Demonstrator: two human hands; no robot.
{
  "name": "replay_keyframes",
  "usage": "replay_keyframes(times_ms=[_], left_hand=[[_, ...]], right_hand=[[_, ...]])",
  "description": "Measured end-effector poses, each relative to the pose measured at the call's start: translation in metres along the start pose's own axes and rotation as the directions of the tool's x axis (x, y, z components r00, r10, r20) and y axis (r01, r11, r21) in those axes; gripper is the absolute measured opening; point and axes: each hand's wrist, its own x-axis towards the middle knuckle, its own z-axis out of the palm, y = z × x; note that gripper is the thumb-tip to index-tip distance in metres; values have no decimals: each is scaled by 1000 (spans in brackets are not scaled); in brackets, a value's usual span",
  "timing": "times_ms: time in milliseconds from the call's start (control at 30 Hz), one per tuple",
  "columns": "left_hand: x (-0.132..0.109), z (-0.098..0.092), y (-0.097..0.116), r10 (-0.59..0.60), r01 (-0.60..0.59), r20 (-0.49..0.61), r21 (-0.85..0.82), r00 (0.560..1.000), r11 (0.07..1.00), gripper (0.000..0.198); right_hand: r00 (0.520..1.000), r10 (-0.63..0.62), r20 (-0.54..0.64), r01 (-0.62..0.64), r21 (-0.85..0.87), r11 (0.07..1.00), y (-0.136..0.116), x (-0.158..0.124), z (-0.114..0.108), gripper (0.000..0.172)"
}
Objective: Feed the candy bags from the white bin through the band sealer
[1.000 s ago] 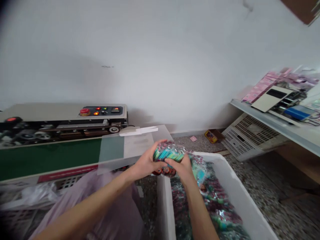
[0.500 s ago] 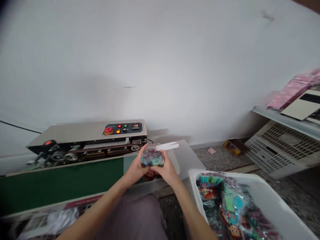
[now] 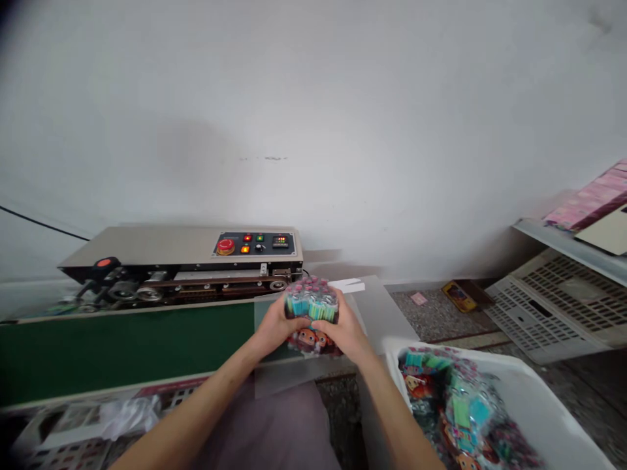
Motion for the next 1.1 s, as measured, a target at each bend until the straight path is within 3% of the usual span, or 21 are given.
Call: replay_keyframes(times_ms=[133,233,333,467,600,667,800,933,1100], left_hand=[[12,18,9,-75,121,203,-225,976,967,65],[30,39,10,-117,141,322,-53,939,989,53],[47,54,6,-169,109,260,229,951,967,41],[52,53,-2,-205,149,122,358,971,922,37],[38,40,-1,-192,167,16,423,981,891,43],[28,35,3,-156,157,-42,470,987,868,50],[11,32,9,-54,122,-119,690,991,713,56],[-2,32,9,4,95,-119,814,993,572,59],[-13,25,8,47,88,-122,887,991,454,50]], right_hand=[[996,89,-5,-88,69,994,-6,-2,-37,72],[980,191,-60,-182,121,976,-1,-2,-66,69],[958,272,-90,-257,146,955,8,-1,-80,68],[949,296,-106,-286,101,953,18,8,-79,68],[962,215,-167,-249,-219,944,22,19,-68,77],[963,127,-236,-230,-482,846,21,23,-59,92],[974,-5,-226,-197,-858,474,10,29,-34,105],[987,-104,-124,-92,-959,267,0,27,-15,86],[982,-179,63,92,-984,153,3,2,0,52]])
